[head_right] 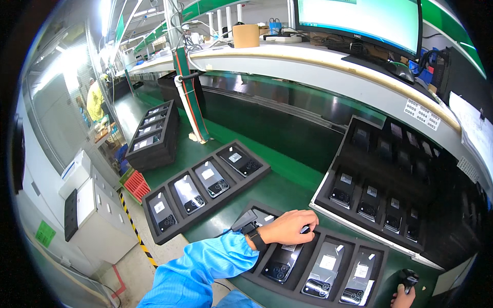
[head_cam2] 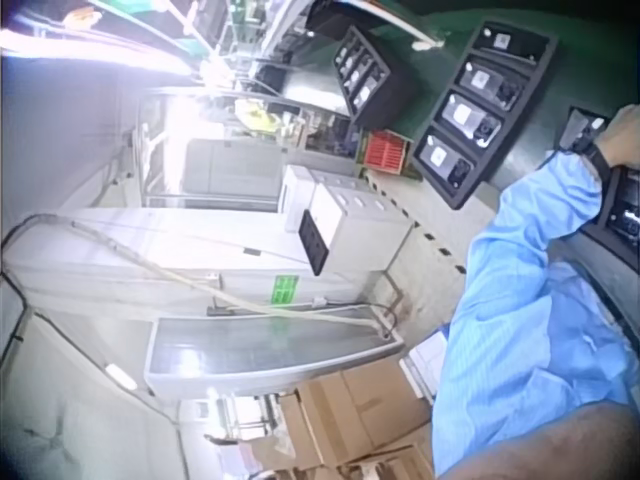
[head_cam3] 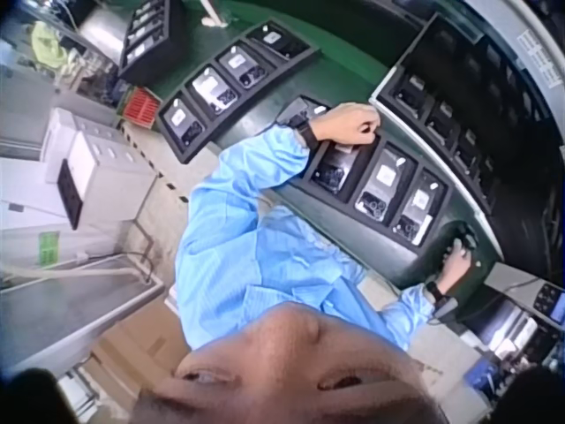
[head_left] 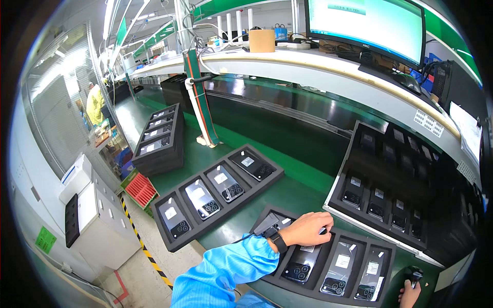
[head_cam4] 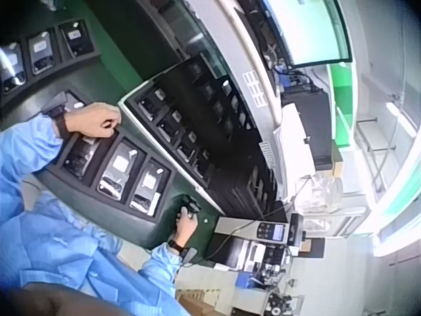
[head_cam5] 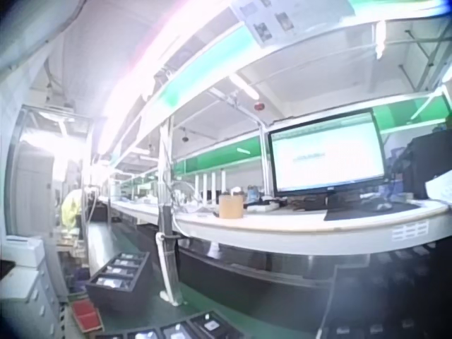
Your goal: Scanning barcodes on trays of smartphones and organizing them on an assembly line workstation.
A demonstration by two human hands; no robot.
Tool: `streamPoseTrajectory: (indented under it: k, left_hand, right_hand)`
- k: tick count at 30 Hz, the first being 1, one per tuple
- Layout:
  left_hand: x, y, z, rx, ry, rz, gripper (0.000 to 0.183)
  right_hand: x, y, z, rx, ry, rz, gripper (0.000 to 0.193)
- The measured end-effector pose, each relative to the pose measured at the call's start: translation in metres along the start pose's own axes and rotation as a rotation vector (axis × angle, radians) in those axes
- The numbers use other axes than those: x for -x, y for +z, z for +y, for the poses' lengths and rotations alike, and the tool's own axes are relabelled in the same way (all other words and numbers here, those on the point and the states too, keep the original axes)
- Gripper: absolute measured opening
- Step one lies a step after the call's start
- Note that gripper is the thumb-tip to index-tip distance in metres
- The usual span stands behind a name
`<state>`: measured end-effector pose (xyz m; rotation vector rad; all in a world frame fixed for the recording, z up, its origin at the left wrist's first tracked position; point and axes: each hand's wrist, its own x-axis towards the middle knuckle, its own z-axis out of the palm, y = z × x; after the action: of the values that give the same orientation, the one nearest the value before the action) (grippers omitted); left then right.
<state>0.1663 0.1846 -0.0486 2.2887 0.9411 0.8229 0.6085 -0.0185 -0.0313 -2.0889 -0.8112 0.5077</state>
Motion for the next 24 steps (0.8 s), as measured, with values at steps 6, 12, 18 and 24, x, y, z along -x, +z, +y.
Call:
streamPoseTrajectory:
  k: [6, 12, 18, 24]
  left_hand:
    - [0.002, -0.003, 0.002, -0.012, -0.034, -0.017, 0.021]
    - [-0.010, 0.005, -0.002, 0.067, 0.139, 0.054, 0.022]
    - [0.010, -0.015, -0.013, 0.110, 0.071, 0.102, 0.015]
    - [-0.011, 0.002, 0.007, 0.213, -0.014, 0.086, 0.014]
  right_hand:
    - [-0.004, 0.002, -0.001, 0.029, 0.017, -0.016, 0.033]
    - [0.001, 0.004, 0.016, -0.083, -0.320, 0.302, 0.071]
    - [-0.073, -0.087, -0.015, -0.862, -0.313, 0.763, 0.058]
    - [-0.087, -0.175, -0.025, -0.961, -0.238, 0.901, 0.037]
